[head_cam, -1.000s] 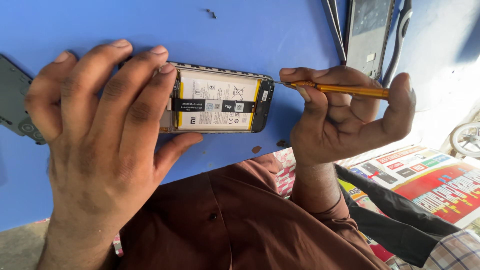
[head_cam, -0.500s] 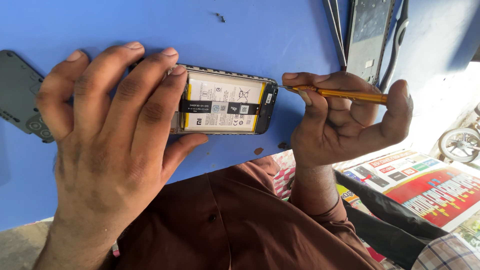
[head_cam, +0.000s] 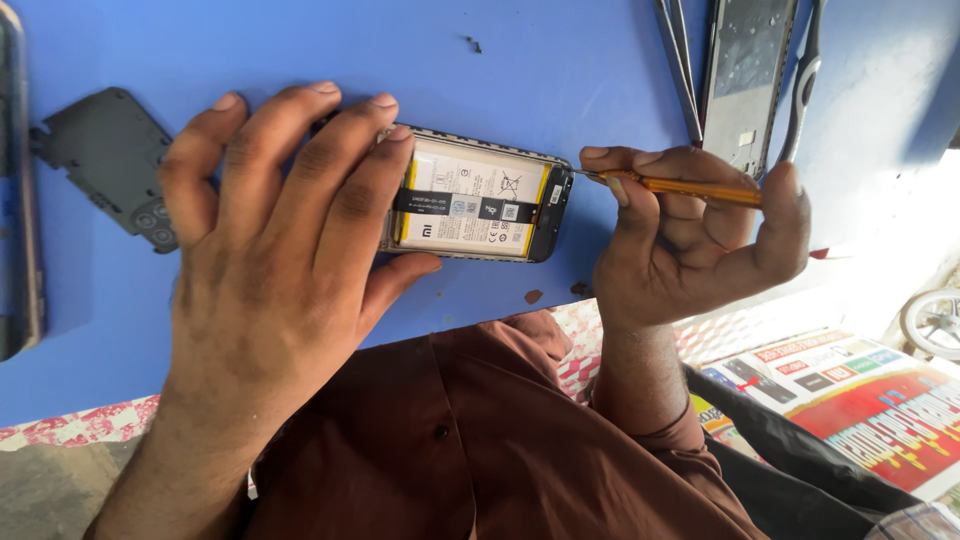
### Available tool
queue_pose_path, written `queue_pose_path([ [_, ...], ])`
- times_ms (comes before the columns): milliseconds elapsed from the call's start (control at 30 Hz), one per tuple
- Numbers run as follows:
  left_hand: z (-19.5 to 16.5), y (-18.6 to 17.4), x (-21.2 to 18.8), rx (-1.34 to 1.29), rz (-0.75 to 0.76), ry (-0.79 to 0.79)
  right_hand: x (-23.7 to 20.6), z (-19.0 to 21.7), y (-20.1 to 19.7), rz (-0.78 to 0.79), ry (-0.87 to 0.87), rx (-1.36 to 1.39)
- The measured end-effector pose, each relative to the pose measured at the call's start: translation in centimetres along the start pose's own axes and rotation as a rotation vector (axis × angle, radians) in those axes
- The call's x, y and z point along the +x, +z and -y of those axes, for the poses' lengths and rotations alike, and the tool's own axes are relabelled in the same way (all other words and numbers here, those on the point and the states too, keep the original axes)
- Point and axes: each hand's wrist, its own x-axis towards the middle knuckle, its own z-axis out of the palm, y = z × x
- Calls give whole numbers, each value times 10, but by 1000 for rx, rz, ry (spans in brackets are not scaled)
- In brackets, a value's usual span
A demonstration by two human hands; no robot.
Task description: The person uses a screwdriver to remove screws from the back of a disassembled smartphone. They remove the camera module cover and set it aside, then continue unscrewing components around the battery area.
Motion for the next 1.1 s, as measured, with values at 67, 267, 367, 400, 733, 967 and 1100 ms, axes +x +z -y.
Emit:
queue_pose_path([
  [67, 2, 3, -2, -7, -7, 13, 2, -2, -1, -6, -70, -105],
  [267, 12, 12, -15, 45, -98, 46, 22, 6, 18, -314, 241, 77],
  [367, 15, 14, -22, 67, -179, 36, 40, 24, 29, -151, 99, 100],
  [400, 15, 14, -23, 72, -192, 23, 43, 30, 34, -159, 107, 97],
  [733, 14, 20, -26, 60, -220, -23, 43, 42, 46, -524, 573, 386],
  [967, 14, 16, -22, 34, -209, -25, 16, -13, 9, 171, -261, -116],
  [1100, 16, 22, -25, 27, -213, -17, 8, -23, 5, 99, -221, -99],
])
